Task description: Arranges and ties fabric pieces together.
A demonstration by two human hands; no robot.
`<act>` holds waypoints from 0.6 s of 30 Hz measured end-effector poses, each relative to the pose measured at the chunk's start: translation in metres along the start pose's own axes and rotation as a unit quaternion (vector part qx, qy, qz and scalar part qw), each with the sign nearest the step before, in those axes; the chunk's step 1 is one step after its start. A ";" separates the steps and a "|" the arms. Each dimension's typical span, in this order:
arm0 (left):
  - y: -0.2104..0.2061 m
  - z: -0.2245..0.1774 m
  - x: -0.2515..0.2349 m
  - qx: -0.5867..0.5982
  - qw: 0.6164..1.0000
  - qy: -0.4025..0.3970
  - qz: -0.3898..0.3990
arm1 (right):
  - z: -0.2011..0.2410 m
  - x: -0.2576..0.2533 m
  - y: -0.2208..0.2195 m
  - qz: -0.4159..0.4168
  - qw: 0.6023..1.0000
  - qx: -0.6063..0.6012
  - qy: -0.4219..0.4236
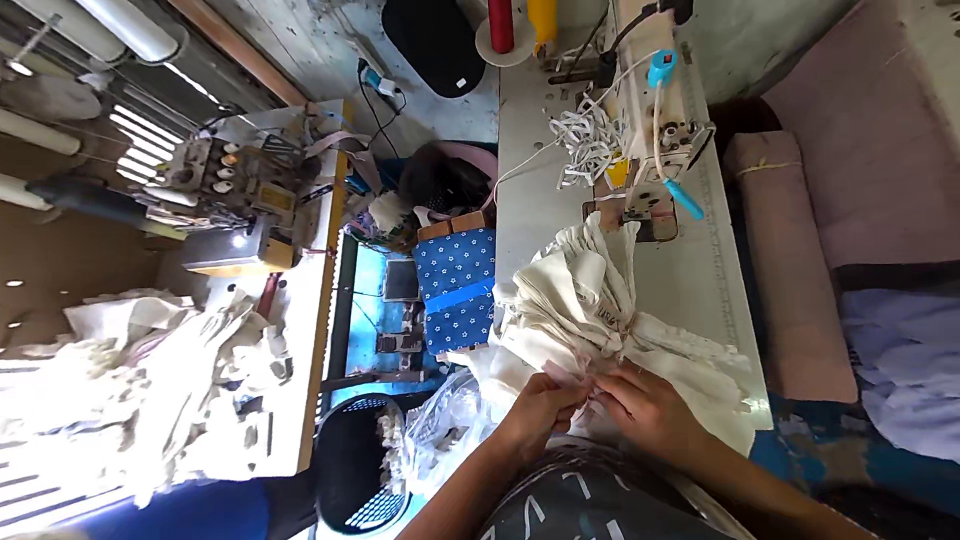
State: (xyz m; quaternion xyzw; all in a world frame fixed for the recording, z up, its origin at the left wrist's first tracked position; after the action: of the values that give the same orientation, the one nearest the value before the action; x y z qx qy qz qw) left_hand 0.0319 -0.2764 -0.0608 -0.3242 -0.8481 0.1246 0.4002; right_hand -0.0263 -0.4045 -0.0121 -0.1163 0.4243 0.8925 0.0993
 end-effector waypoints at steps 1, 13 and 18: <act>0.000 -0.002 0.000 -0.020 1.000 -0.024 -0.002 | 0.001 0.000 0.003 -0.008 0.999 0.033 0.006; 0.045 -0.005 -0.016 -0.219 0.950 -0.168 -0.147 | -0.049 -0.006 0.025 0.413 0.871 0.018 -0.268; 0.038 -0.021 -0.004 -0.415 0.899 -0.113 -0.085 | -0.036 -0.005 0.033 0.401 0.889 0.087 -0.204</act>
State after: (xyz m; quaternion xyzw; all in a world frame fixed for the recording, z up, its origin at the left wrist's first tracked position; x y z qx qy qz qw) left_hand 0.0671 -0.2510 -0.0679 -0.3715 -0.8867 -0.2372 0.1401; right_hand -0.0263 -0.4534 -0.0092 0.2576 0.4808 0.8200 -0.1733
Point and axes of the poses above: each hand's wrist, its own x-axis away from the middle knuckle, its own y-axis out of the back of the hand, z = x × y, the point moved 7 cm from there along -x, towards the middle knuckle, and after that the axes turned 6 degrees about -y, right-handed, at the moved point
